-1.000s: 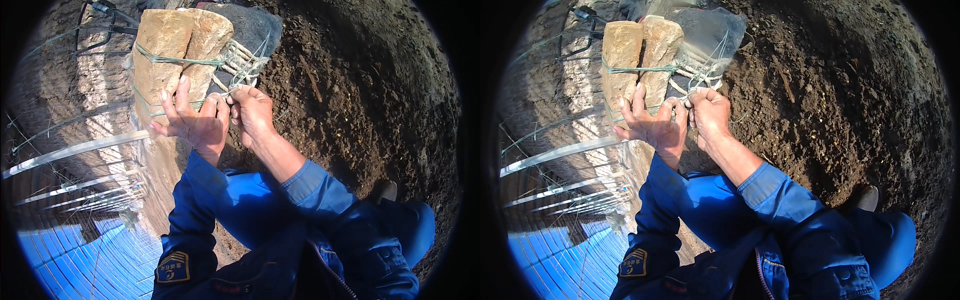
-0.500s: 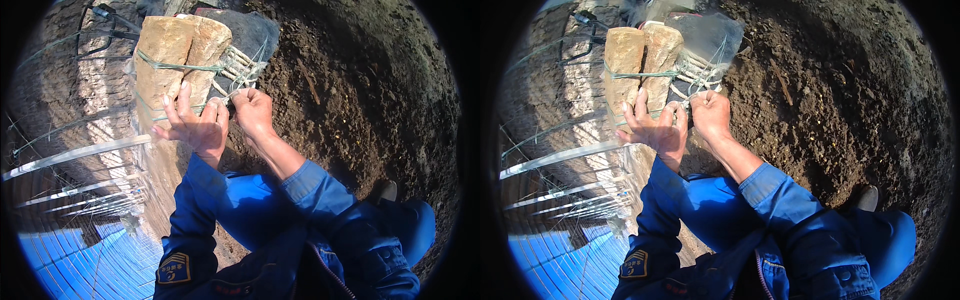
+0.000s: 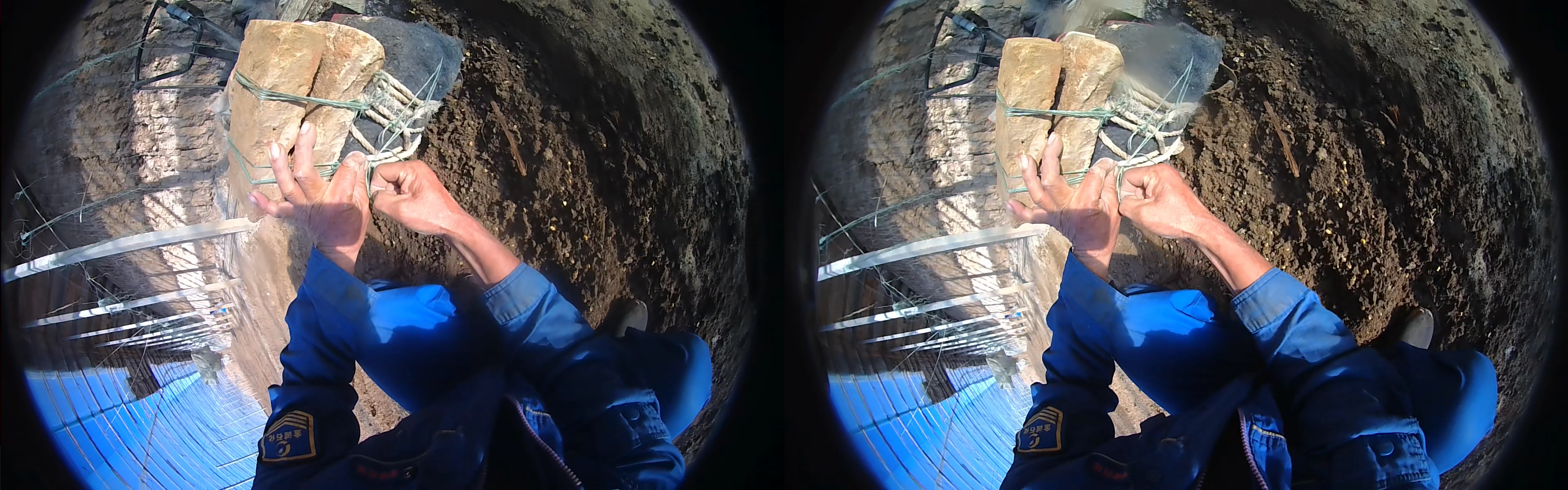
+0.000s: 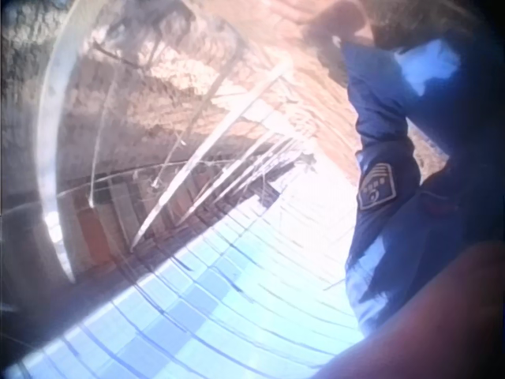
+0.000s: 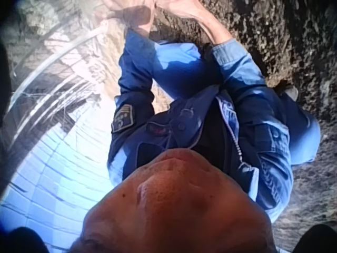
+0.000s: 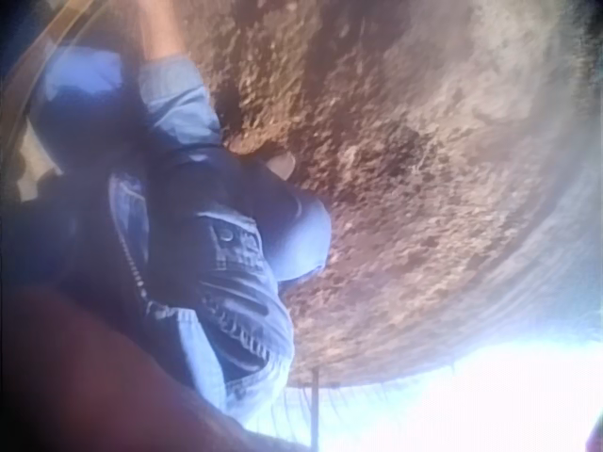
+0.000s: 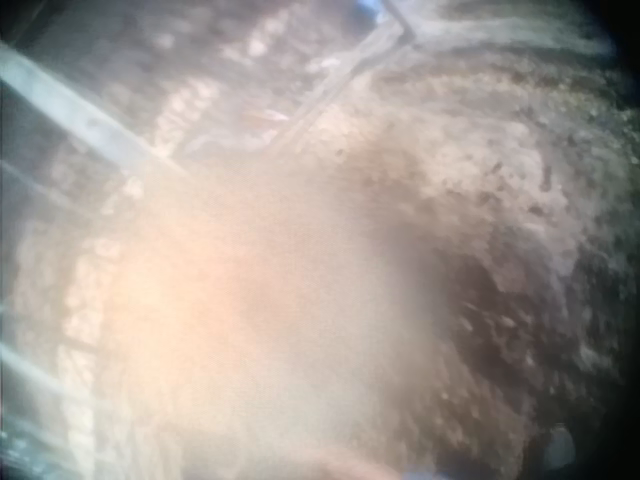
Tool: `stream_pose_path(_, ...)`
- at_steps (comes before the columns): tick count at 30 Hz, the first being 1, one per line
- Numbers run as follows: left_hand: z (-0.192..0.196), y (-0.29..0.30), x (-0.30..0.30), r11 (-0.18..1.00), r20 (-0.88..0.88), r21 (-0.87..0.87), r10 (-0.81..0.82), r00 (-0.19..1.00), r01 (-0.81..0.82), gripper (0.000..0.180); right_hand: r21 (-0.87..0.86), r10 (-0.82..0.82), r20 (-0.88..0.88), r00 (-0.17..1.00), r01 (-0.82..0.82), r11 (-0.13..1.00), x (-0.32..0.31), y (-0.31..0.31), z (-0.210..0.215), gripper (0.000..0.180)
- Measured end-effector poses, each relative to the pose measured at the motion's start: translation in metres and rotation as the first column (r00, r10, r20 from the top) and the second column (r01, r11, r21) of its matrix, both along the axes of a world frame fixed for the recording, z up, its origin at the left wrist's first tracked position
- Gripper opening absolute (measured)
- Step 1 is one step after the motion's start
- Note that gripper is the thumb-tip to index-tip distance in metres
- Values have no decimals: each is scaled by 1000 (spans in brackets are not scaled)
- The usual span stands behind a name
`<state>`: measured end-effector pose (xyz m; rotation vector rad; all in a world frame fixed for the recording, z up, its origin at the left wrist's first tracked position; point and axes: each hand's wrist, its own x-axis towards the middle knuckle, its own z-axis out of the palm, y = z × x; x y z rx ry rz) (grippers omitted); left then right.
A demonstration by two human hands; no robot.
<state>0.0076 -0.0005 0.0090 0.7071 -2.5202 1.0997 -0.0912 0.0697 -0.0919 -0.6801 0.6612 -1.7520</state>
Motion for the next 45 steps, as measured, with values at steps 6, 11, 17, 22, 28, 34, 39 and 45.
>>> stream_pose_path(6,6,-11,4,995,-86,56,-74,994,79,9,-68,80,8,997,-79,995,8,7,15,21)
stream_pose_path(11,9,-11,18,970,-123,162,-163,979,182,14,-33,116,3,993,-115,993,8,9,12,13)
stream_pose_path(17,15,-7,25,918,-257,239,-256,932,317,24,12,-7,-192,981,10,1000,-6,10,20,28)
stream_pose_path(22,45,40,26,901,-535,171,-256,805,400,25,108,-523,-98,847,531,840,-30,8,35,26)
stream_pose_path(28,1,134,-28,626,-591,607,-55,805,489,18,108,-792,52,608,785,610,-36,4,60,17)
stream_pose_path(34,-12,144,-48,538,-535,694,-58,843,477,22,325,-765,-285,577,809,490,-58,4,36,25)
stream_pose_path(39,-10,127,-48,587,-581,694,114,806,417,40,227,-698,-269,664,748,624,-50,5,26,36)
stream_pose_path(45,-9,147,-46,538,-598,608,-173,783,584,27,241,-756,-271,596,802,546,-55,4,44,45)
